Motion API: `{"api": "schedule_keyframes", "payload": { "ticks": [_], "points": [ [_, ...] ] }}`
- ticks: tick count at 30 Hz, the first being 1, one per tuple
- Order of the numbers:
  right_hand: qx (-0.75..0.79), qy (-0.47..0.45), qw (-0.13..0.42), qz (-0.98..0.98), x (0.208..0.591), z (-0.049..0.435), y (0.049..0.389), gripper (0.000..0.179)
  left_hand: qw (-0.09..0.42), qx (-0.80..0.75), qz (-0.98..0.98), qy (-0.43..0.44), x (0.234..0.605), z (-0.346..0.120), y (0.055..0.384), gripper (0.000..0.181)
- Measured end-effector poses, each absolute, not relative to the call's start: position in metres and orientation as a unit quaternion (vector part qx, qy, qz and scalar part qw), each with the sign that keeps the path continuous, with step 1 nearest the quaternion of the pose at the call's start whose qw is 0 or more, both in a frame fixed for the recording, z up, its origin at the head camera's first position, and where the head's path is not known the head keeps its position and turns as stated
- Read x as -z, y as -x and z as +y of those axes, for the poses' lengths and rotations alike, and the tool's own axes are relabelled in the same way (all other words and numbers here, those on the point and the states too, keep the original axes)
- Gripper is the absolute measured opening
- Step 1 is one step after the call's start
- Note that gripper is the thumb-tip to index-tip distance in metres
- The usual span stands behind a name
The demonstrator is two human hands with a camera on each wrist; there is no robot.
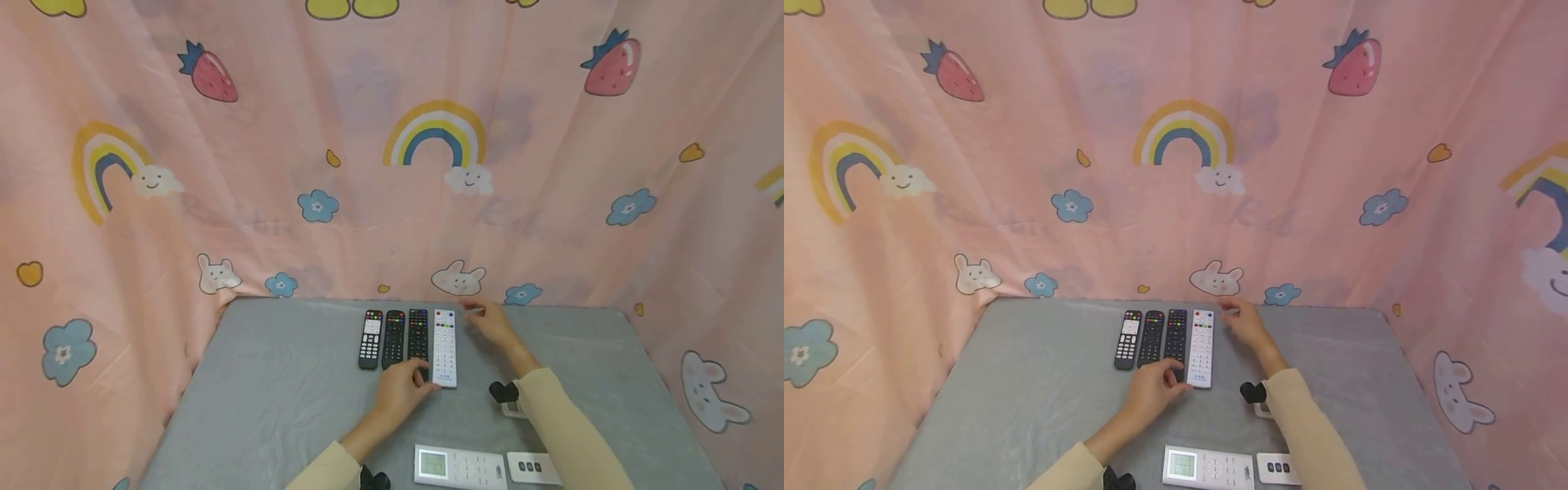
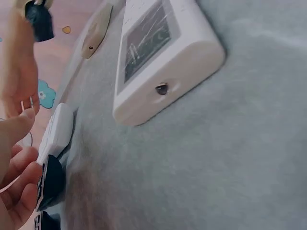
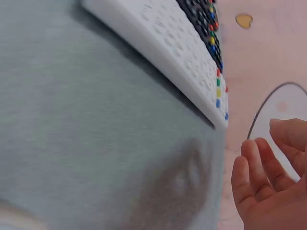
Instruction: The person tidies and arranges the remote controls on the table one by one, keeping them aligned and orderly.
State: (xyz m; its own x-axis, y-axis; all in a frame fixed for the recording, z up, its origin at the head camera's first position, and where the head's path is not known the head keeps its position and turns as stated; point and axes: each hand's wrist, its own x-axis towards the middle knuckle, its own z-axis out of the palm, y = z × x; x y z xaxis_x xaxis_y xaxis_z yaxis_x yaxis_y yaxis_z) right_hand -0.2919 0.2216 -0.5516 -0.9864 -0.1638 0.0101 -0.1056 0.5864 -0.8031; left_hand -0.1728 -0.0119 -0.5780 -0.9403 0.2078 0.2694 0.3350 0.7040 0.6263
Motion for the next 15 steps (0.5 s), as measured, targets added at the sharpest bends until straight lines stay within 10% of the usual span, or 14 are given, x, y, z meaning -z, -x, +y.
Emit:
{"api": "schedule_keyframes", "payload": {
  "ticks": [15],
  "points": [
    [0.433, 0.093, 0.018, 0.897, 0.556, 0.237, 0.177, 0.038, 0.038, 0.357, -0.875, 0.325, 0.592, -0.056, 0.127, 0.047]
  ]
}}
